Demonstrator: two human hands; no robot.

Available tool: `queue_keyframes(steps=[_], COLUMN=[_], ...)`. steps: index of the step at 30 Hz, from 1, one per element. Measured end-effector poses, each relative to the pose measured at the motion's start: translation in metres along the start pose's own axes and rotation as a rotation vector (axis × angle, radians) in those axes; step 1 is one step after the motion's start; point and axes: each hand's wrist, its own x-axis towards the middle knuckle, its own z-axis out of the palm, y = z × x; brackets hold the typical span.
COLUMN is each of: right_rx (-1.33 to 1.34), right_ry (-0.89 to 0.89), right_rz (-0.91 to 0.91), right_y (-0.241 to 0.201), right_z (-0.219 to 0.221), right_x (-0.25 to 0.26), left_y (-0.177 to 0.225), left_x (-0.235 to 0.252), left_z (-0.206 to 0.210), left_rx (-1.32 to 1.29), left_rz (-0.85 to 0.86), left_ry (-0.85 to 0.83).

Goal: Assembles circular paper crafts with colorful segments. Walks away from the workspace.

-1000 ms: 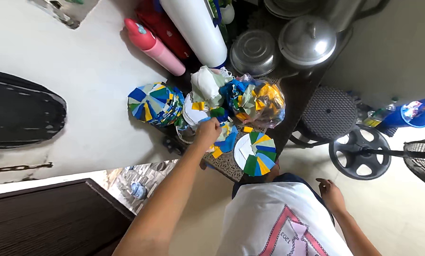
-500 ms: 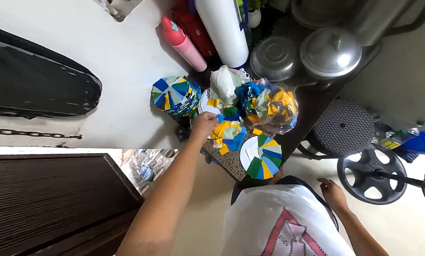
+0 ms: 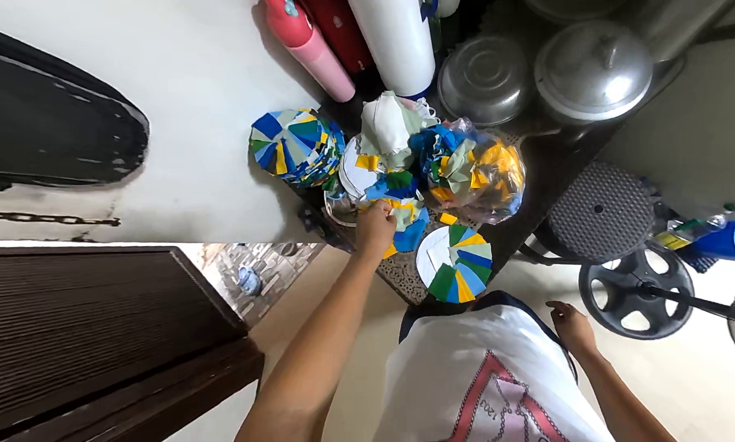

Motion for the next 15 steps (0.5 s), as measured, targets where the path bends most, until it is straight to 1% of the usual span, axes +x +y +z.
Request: queue_keyframes(steps=[3,6,8,10,12,15], right_rx=[0.018,0.024,0.016,-0.008,-0.007,0.090], right_ry=[-0.010,-0.011,-0.023,-0.012,0.067,0.320], right_rz=[0.000,0.009,0.005,-0.035,-0.123,-0.372], right_y=[-0.004,-0.008,-0.010,-0.014,-0.026,-0.058], right_z=[0.007,0.009,0.005,-0.003,-0.016,-0.033], right_x=[-0.002,-0.004,-0.004,-0.005,-0.008,-0.013], left_y=[0.001,-0.002,-0.005,-0.010,-0.016,-0.014], left_x=[0.000,-0.002,-0.004,-0.005,-0.007,-0.021], left_z=[0.001,-0.004,-0.012,-0.022,-0.032,-0.052], left_rx=[0.045,0.035,-0.033,-0.155,-0.318,-0.537], left_rz=[0.004,0.015,0.020,0.032,0.064,0.095], left_ry=[-0.014,-0.029,-0.044,-0.044,-0.022,-0.045])
